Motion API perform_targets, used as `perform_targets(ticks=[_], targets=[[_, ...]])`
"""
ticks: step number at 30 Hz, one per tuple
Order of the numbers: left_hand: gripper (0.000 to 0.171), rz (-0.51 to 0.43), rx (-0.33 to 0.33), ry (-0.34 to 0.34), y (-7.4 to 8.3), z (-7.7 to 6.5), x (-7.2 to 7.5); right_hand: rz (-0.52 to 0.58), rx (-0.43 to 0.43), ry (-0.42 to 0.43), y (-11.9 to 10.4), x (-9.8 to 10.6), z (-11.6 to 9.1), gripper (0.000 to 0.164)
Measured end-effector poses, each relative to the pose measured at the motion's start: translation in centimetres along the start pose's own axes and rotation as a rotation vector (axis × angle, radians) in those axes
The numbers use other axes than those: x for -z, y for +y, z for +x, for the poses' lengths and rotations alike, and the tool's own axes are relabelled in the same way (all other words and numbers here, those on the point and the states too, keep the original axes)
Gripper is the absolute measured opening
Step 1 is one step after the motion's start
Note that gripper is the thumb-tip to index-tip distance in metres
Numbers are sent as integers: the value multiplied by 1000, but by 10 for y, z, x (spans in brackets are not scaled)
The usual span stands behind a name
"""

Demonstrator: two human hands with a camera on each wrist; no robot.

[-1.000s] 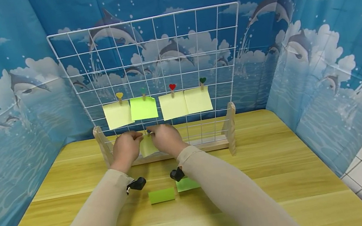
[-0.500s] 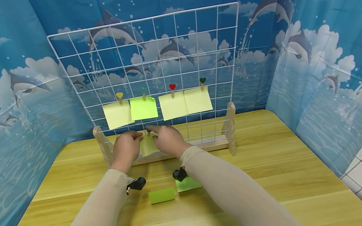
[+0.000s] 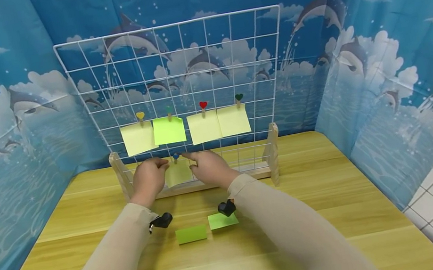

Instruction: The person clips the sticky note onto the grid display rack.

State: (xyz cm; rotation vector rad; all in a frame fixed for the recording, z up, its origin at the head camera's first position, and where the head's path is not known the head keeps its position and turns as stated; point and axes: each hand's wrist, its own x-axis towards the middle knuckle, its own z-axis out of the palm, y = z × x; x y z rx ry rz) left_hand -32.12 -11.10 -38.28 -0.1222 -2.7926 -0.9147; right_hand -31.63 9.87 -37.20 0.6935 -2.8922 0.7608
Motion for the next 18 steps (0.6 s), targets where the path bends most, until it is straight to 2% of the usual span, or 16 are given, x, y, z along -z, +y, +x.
perform_targets(ticks=[9,18], targets=[[27,16,-9,9,1,-3,0,-31,15,-51,23,17,-34,43],[25,99,-72,49,3,-3,-1,3,-6,-62,44,33,-65,38]])
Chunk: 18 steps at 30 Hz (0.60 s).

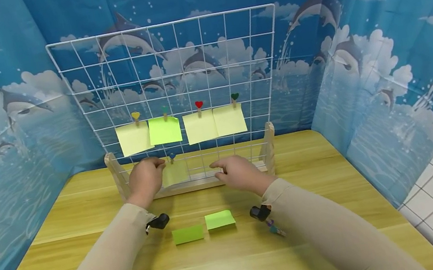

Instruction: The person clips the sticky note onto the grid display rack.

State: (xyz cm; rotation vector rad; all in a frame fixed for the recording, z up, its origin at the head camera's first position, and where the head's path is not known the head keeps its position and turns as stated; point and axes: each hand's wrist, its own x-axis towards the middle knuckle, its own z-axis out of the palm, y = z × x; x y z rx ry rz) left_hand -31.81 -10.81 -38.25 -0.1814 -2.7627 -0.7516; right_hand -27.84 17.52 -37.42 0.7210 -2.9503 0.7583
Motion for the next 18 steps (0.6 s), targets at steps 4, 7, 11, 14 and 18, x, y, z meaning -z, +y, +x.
perform_targets(ticks=[4,7,11,14,18], targets=[[25,33,-19,9,0,0,0,12,-11,-9,8,1,-10,37],[24,63,-44,19,-1,0,-1,35,-17,-21,14,2,-18,37],[24,110,-89,48,-3,0,-4,49,-14,-29,22,1,-27,38],[23,140,-124,78,-3,-1,-5,49,0,-27,25,1,-33,38],[22,184,-177,128,-3,-3,-5,49,10,-23,27,2,-39,37]])
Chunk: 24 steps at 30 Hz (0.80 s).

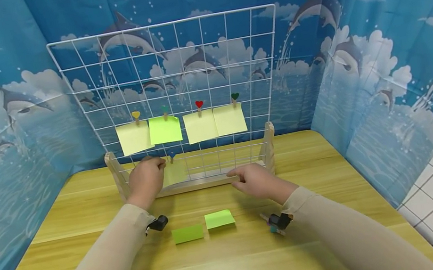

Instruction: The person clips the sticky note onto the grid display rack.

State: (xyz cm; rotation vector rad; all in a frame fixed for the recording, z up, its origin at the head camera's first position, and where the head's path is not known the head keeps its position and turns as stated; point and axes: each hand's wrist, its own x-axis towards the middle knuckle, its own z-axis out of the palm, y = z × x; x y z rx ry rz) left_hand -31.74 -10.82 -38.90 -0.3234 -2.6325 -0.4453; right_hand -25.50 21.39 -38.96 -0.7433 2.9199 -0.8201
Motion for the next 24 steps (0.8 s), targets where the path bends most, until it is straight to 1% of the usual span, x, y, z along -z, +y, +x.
perform_targets(ticks=[3,7,13,18,24], targets=[[21,27,-27,33,1,-1,0,1,-4,-1,2,0,-4,37],[20,38,-38,55,2,-1,0,-1,-16,-4,5,1,-9,37],[19,31,-42,70,3,-1,0,-8,-49,-15,9,1,-16,37],[20,32,-48,73,1,1,-2,-12,-49,-18,11,3,-21,38],[21,43,-66,93,1,3,-4,-19,-61,-18,17,4,-27,38]])
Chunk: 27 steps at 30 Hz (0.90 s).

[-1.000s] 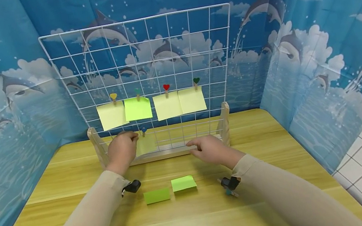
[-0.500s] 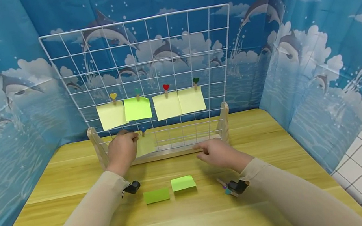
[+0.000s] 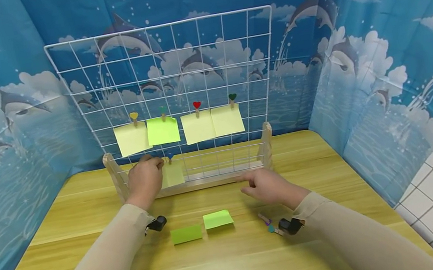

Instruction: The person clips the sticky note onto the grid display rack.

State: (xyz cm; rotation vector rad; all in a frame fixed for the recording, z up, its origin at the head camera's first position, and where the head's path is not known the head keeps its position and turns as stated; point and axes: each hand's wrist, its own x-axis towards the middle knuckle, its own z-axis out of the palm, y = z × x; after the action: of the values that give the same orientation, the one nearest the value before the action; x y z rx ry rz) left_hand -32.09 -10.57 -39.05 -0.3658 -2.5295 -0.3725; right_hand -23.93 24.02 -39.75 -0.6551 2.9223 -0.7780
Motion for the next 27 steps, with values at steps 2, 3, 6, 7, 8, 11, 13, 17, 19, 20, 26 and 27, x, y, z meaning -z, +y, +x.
perform_targets(ticks=[2,3,6,7,8,11,13,17,19,20,26,27], targets=[[22,8,-7,3,0,0,0,-7,-7,0,2,0,-1,37],[23,13,-8,1,0,0,-1,-11,-9,0,4,-1,-2,37],[24,25,-13,-2,0,1,-1,-19,-23,-4,6,-1,-7,36],[24,29,-13,-6,0,1,-1,-18,-31,-6,7,-2,-8,36],[25,32,-12,-10,0,1,-1,-15,-36,-10,8,-2,-10,36],[25,36,-12,-21,1,2,0,-7,-49,-16,11,-2,-14,37],[26,36,-15,-29,0,2,0,-7,-46,-18,12,-2,-18,37],[23,27,-35,-29,-2,0,1,-4,-37,-30,16,-2,-23,38],[20,21,-45,-29,-4,-2,2,1,-40,-42,17,-2,-26,38],[19,20,-51,-29,-5,-2,2,2,-36,-50,18,-2,-27,39],[20,-7,-65,-44,-12,-11,10,23,-23,-83,25,-4,-31,40],[21,-11,-67,-45,-13,-13,12,24,-25,-86,25,-5,-32,40]])
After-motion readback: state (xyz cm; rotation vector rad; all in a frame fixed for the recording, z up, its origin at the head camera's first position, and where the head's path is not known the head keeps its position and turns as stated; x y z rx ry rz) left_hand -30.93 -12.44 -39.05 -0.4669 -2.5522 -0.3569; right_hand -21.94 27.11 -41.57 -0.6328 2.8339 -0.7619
